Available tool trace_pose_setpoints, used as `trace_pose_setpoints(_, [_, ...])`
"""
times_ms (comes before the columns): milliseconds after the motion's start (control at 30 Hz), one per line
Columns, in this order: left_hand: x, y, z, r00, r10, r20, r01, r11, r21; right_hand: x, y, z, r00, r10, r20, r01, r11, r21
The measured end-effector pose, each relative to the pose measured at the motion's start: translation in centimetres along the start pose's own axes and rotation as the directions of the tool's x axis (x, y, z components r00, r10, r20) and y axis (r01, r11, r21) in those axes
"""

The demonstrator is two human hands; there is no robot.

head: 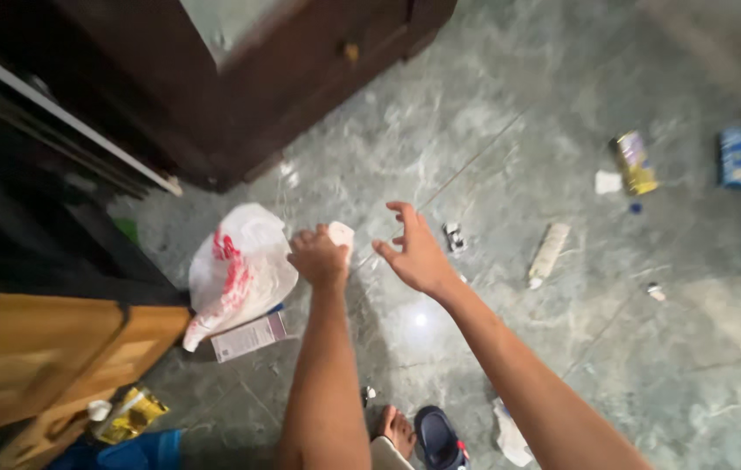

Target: The person sorts and organizes various items of clothing by retrieving them from a plastic drawer unit and a chair, then folding and stacking them before placing them inside a wooden wardrobe.

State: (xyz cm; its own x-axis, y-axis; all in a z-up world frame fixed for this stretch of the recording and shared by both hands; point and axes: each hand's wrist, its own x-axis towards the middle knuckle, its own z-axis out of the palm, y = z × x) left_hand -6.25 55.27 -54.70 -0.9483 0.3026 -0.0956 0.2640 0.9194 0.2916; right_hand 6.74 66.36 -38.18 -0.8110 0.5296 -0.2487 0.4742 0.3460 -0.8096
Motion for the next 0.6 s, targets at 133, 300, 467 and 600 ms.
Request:
trace_pose_setpoints(133, [1.6, 8.4, -9.6, 0.973, -0.095, 0.211, 0.133, 0.976, -0.174, -1.3, -8.0, -7.7, 0.998, -0.067, -0.008, 0.068, 0.998, 0.005])
trace_pose_setpoints(300, [4.4, 14.6, -22.8, 0.869, 0.092, 0.486, 0.22, 0.809, -0.546, -2.9, -22.2, -16.2, 0.997, -0.063, -0.044, 0.068, 0.99, 0.12])
trace_pose_setpoints(467, [-0.2, 14.9, -42.9, 0.772, 0.332, 0.542, 0.209, 0.672, -0.711, -8.7, -37.0, -19.6, 0.959, -0.259, 0.113, 0.241, 0.959, 0.152])
trace_pose_setpoints(600, [-6.3, 9.1, -55.2, 0.873, 0.112, 0.474, 0.386, 0.435, -0.813, -14.4, -46.0, -19.1, 0.86, -0.479, 0.173, 0.48, 0.876, 0.039])
